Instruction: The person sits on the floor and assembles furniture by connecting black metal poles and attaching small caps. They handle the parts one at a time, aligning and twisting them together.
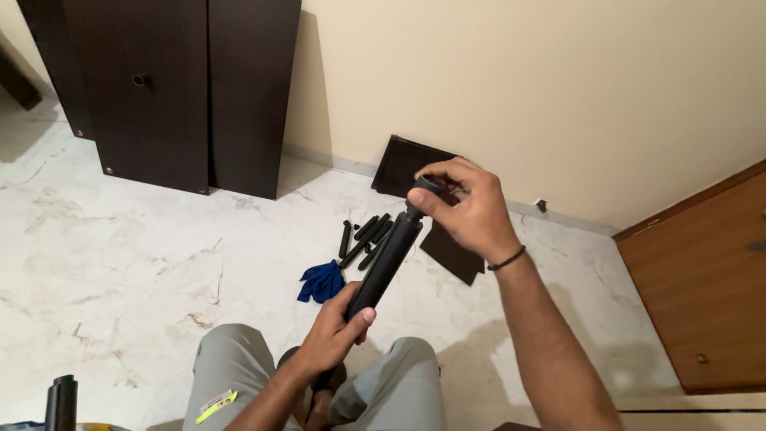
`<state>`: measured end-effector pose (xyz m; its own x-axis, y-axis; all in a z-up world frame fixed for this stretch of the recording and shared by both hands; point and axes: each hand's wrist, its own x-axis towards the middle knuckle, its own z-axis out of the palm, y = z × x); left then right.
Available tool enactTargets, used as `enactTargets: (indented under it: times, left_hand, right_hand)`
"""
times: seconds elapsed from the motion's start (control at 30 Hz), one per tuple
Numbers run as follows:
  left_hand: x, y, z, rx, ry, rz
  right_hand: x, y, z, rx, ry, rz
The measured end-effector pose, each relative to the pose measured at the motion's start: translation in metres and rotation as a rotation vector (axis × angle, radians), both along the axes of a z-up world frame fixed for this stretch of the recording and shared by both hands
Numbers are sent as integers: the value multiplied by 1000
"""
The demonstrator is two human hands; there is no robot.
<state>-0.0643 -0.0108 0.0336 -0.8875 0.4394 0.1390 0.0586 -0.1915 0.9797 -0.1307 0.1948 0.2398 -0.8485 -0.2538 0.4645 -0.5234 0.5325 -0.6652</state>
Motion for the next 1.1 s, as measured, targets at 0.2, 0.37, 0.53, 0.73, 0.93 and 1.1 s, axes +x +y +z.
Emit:
enactTargets:
  times: [0.2,0.37,0.53,0.73,0.93,1.1]
  left_hand:
    - [-6,-1,-4,227,-143,-241]
    - [-5,-5,-2,288,-161,-306]
    - [0,-13,-3,280,-163,-304]
    - [-1,-17,5,314,-140,-355]
    - [10,-22,18,505,-348,-524]
    - [19,-13,15,643,-688,-575]
  right_hand:
    - [-13,16,-8,-271,-300,216]
    - [-16,15,-16,-532,-424,360]
    - [-15,13,-21,-512,-366,347]
    - [-17,15,-22,-581,-311,375]
    - [-13,7,-32,-752,-288,413]
    - [-14,-3,-43,-953,-298,456]
